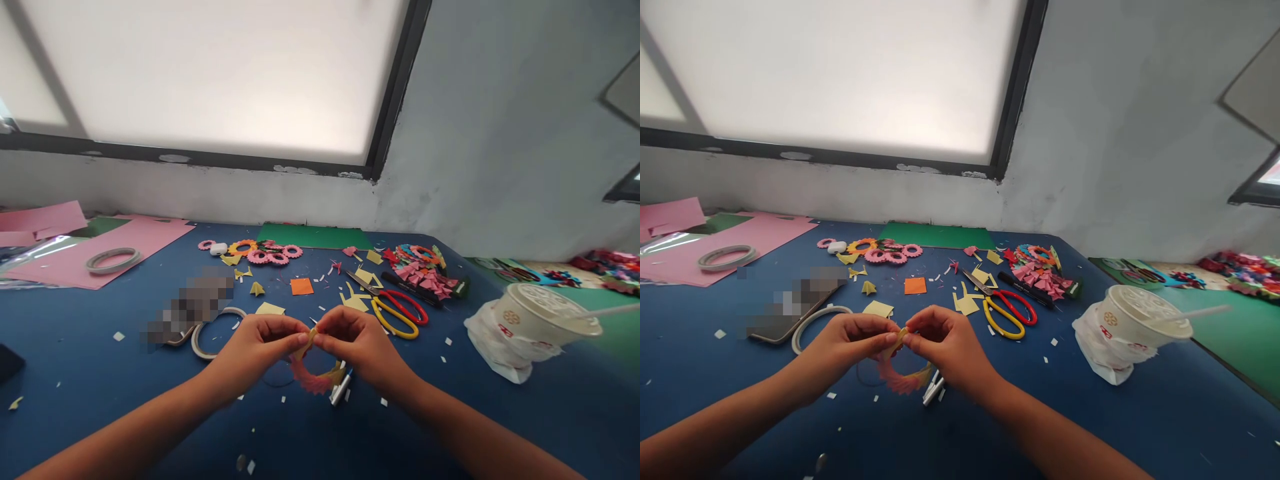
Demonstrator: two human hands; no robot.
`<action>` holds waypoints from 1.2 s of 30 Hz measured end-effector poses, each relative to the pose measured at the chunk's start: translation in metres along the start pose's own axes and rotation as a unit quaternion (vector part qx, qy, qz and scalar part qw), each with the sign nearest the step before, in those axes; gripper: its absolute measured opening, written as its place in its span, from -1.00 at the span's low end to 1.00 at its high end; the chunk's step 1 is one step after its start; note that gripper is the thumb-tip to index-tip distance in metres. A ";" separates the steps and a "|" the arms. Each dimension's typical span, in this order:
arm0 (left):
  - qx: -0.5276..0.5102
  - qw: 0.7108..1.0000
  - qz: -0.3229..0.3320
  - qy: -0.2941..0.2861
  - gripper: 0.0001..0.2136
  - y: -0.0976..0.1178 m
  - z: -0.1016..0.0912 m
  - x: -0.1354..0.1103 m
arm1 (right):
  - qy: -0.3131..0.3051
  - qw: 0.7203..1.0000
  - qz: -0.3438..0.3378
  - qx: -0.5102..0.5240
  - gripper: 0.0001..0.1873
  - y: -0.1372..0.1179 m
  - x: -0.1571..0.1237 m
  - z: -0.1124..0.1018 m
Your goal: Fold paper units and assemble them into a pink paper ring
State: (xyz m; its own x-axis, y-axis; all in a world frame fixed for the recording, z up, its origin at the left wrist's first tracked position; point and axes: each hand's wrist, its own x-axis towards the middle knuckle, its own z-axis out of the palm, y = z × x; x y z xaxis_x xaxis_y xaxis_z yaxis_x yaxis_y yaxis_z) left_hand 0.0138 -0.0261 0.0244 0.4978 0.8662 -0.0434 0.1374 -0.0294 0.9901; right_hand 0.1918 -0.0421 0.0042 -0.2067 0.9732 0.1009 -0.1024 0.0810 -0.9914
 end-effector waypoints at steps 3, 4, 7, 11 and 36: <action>0.003 1.000 -0.002 0.000 -0.85 0.000 0.000 0.000 | -0.002 1.000 -0.012 -0.001 -0.77 0.001 0.001 -0.002; 0.002 1.000 -0.001 0.002 -0.85 -0.001 0.000 0.000 | -0.003 1.000 -0.016 -0.003 -0.76 0.001 0.002 -0.002; -0.003 1.000 0.007 0.015 -0.85 -0.003 -0.001 0.000 | 0.005 1.000 -0.026 -0.012 -0.72 0.002 0.004 -0.005; -0.009 1.000 0.014 0.024 -0.84 -0.004 0.000 0.000 | 0.014 0.999 -0.039 -0.034 -0.79 0.001 0.004 -0.007; -0.028 0.999 0.029 0.034 -0.87 0.000 0.005 -0.003 | 0.000 0.993 -0.057 -0.103 -0.84 -0.011 -0.003 -0.006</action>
State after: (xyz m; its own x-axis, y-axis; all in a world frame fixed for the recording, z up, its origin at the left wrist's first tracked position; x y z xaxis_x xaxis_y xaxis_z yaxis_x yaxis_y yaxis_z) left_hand 0.0162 -0.0313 0.0237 0.4434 0.8961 0.0220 0.0615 -0.0549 0.9966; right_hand 0.1994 -0.0442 0.0145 -0.2045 0.9552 0.2141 0.0756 0.2335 -0.9694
